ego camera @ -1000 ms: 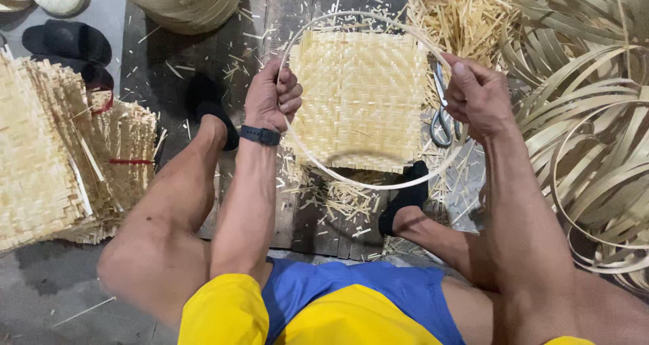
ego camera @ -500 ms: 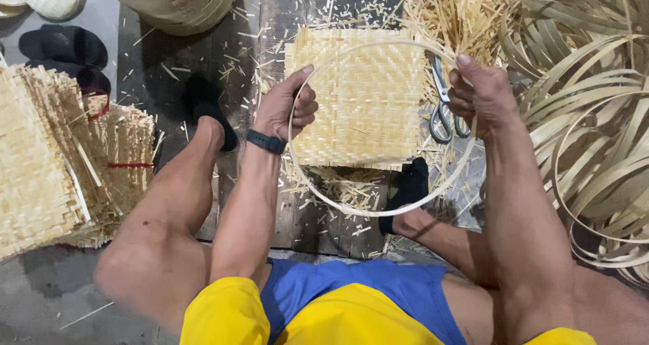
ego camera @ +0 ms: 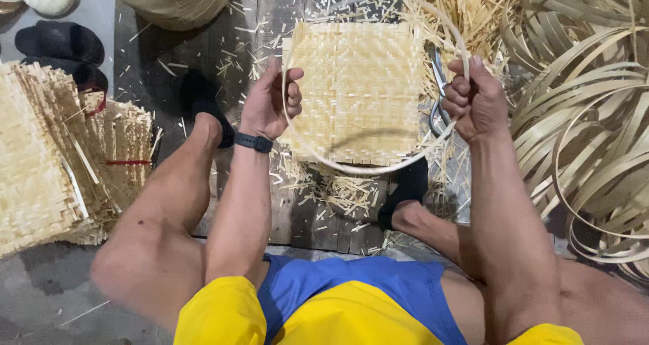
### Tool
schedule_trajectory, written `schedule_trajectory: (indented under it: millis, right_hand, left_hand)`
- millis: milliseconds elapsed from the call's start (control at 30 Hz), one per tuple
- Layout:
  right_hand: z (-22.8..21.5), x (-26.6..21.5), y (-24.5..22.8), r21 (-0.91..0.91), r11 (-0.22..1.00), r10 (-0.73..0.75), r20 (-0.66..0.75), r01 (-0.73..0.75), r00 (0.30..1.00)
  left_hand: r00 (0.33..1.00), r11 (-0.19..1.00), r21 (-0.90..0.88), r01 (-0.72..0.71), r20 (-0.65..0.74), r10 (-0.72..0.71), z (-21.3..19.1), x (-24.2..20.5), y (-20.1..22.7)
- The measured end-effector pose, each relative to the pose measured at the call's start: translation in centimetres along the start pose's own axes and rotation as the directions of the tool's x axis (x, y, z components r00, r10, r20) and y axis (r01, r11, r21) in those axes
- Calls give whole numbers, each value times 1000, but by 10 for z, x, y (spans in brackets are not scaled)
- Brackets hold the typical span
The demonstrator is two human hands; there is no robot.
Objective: The person sits on the floor and repeatedly trims the edges of woven bamboo mats using shears. They place a mat on a wooden block, cut the excess material, and stack the finished pieces.
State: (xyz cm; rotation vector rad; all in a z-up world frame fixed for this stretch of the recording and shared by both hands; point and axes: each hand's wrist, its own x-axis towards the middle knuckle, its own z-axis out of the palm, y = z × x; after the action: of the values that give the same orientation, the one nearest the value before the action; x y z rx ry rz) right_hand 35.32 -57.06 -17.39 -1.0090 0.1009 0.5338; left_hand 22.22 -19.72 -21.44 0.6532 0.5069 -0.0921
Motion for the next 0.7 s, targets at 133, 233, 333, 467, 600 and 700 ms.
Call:
schedule_trajectory:
  millis: [133, 233, 333, 467, 600, 700]
  right_hand:
    - [-4, 5, 20, -9, 997, -75, -40, 74, 996]
    - [-2, 6, 26, -184, 976, -138, -109, 116, 984]
    - [-1, 12, 30, -272, 952, -169, -89, 139, 982]
    - [-9, 21, 38, -412, 909, -144, -179, 59, 973]
    - [-15, 26, 33, -358, 933, -81, -98, 40, 992]
    - [-16, 26, 28, -429, 903, -9, 9, 12, 1000]
  left_hand:
    - [994, 971, -219, -95, 25, 102, -11, 10, -18]
    - [996, 948, -311, -73, 20, 84, -25, 25, -27]
    - [996, 944, -318, -86, 9, 94, -38, 35, -32]
    - [995, 946, -311, -90, 3, 95, -33, 32, -33]
    - [988, 998, -22, -61, -141, 58, -10, 21, -9]
    - [979, 934, 300, 194, -123, -164, 8, 24, 4]
